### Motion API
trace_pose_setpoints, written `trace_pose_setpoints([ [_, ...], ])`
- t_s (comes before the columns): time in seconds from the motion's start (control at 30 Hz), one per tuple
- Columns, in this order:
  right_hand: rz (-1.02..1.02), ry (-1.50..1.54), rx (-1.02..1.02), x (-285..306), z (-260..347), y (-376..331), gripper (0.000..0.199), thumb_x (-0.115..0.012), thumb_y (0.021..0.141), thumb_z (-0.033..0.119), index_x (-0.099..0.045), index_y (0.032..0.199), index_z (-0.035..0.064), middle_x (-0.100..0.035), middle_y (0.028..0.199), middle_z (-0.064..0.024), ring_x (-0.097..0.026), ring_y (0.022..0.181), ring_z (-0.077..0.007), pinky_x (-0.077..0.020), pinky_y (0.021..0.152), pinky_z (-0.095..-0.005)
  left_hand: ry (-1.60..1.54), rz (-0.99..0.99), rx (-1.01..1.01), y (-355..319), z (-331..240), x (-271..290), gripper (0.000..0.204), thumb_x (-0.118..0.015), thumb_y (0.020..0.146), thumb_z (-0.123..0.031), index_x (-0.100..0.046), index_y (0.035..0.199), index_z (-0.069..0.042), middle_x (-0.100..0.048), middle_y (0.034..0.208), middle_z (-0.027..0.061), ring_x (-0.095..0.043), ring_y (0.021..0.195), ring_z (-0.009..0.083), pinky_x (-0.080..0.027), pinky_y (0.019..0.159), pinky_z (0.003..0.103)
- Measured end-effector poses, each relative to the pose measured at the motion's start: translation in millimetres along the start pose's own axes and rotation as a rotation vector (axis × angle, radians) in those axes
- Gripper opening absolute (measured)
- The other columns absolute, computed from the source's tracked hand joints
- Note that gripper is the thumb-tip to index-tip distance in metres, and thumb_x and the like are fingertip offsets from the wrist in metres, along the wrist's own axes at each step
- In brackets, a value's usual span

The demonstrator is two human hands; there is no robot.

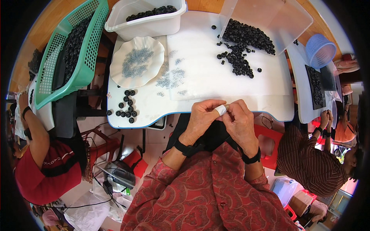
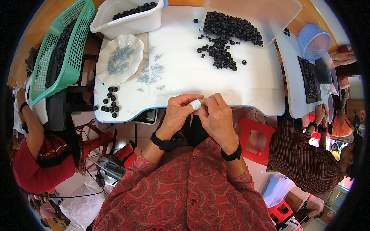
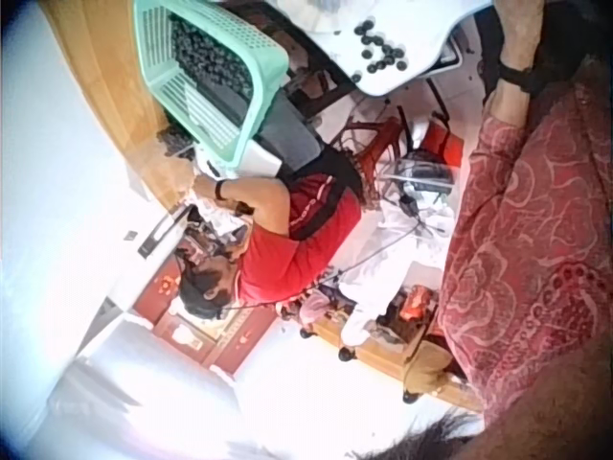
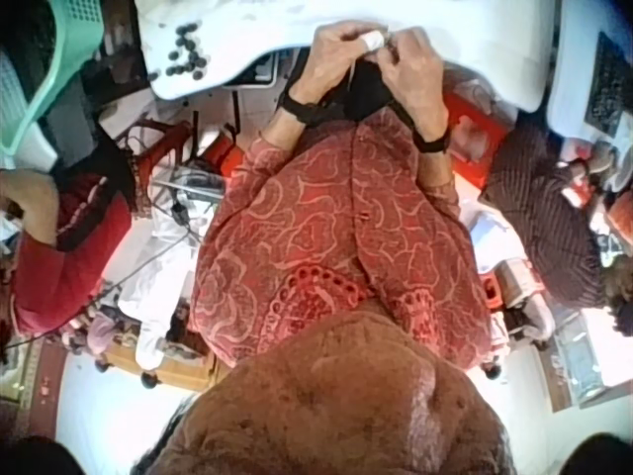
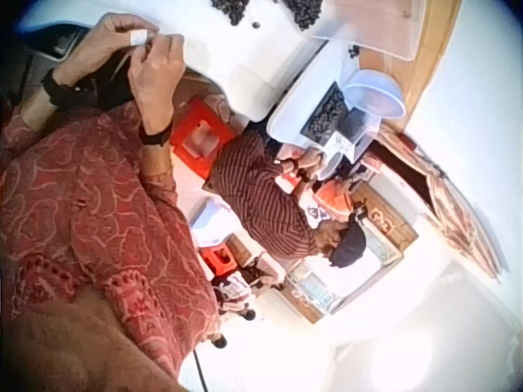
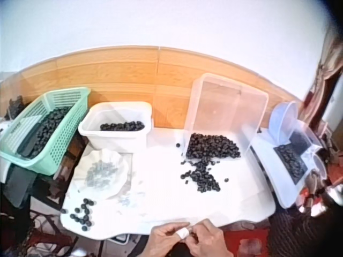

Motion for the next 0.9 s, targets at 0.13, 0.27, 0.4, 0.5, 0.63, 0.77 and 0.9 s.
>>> trace_pose_setpoints([
  [0.13,0.036,0.003,-0.018,1.8,-1.3,-2.5,0.014,-0.068,0.075,0.000,-0.059,0.086,0.0007,-0.055,0.081,-0.0144,-0.059,0.063,-0.0326,-0.0475,0.053,-0.0416,0.008,0.020,0.058,0.5,-4.8,1.2,0.024,-0.066,0.090,-0.007,-0.066,0.110,0.006,-0.069,0.099,0.0111,-0.066,0.088,0.0142,-0.059,0.075,0.027],
  [0.27,0.054,0.038,-0.040,1.5,-4.0,-6.0,0.015,-0.069,0.076,0.001,-0.059,0.087,0.0011,-0.055,0.080,-0.0148,-0.059,0.064,-0.0330,-0.0474,0.054,-0.0412,-0.009,0.054,0.092,0.6,-5.3,3.0,0.023,-0.065,0.090,-0.006,-0.066,0.109,0.007,-0.069,0.100,0.0116,-0.067,0.087,0.0149,-0.060,0.074,0.027],
  [0.4,0.077,0.034,-0.060,2.6,-4.7,-6.0,0.015,-0.069,0.076,0.000,-0.059,0.088,0.0015,-0.056,0.080,-0.0153,-0.060,0.065,-0.0336,-0.0473,0.055,-0.0410,-0.018,0.066,0.077,1.8,-3.0,3.0,0.022,-0.065,0.091,-0.006,-0.065,0.107,0.008,-0.069,0.095,0.0111,-0.067,0.081,0.0149,-0.060,0.068,0.025],
  [0.5,0.088,0.067,-0.075,1.9,-4.2,-4.6,0.016,-0.069,0.077,0.000,-0.059,0.089,0.0016,-0.056,0.080,-0.0157,-0.060,0.066,-0.0340,-0.0472,0.055,-0.0410,0.034,0.086,0.050,1.6,1.7,4.7,0.022,-0.060,0.093,-0.004,-0.064,0.112,0.007,-0.069,0.098,0.0126,-0.067,0.085,0.0155,-0.060,0.073,0.027],
  [0.63,0.087,0.080,-0.109,-0.8,-7.2,-6.0,0.014,-0.069,0.077,-0.001,-0.060,0.089,0.0013,-0.057,0.080,-0.0153,-0.061,0.065,-0.0319,-0.0484,0.056,-0.0387,0.156,0.050,-0.002,-1.7,3.2,-0.5,0.021,-0.058,0.094,-0.004,-0.064,0.111,0.007,-0.069,0.094,0.0109,-0.067,0.082,0.0133,-0.059,0.071,0.025],
  [0.77,0.060,0.246,-0.269,-3.5,-5.4,-8.6,0.010,-0.067,0.080,-0.001,-0.064,0.090,0.0009,-0.059,0.082,-0.0123,-0.064,0.065,-0.0218,-0.0501,0.056,-0.0315,0.384,-0.001,-0.170,-5.5,1.6,-3.9,0.022,-0.055,0.096,-0.007,-0.063,0.113,0.005,-0.068,0.089,0.0076,-0.064,0.075,0.0096,-0.055,0.066,0.023],
  [0.9,0.061,0.425,-0.380,-7.6,-8.7,-13.7,0.009,-0.066,0.083,-0.001,-0.066,0.092,0.0011,-0.060,0.082,-0.0092,-0.065,0.067,-0.0153,-0.0503,0.057,-0.0273,0.437,-0.018,-0.252,-7.0,1.6,-0.4,0.024,-0.052,0.098,-0.009,-0.062,0.117,0.003,-0.068,0.087,0.0075,-0.063,0.072,0.0088,-0.054,0.064,0.023],
])
Point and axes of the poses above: each hand's wrist, its own y-axis towards the middle knuckle, its own x-axis out of the back of the hand, z = x × y, the point moved 1 cm from there along y, towards the middle knuckle
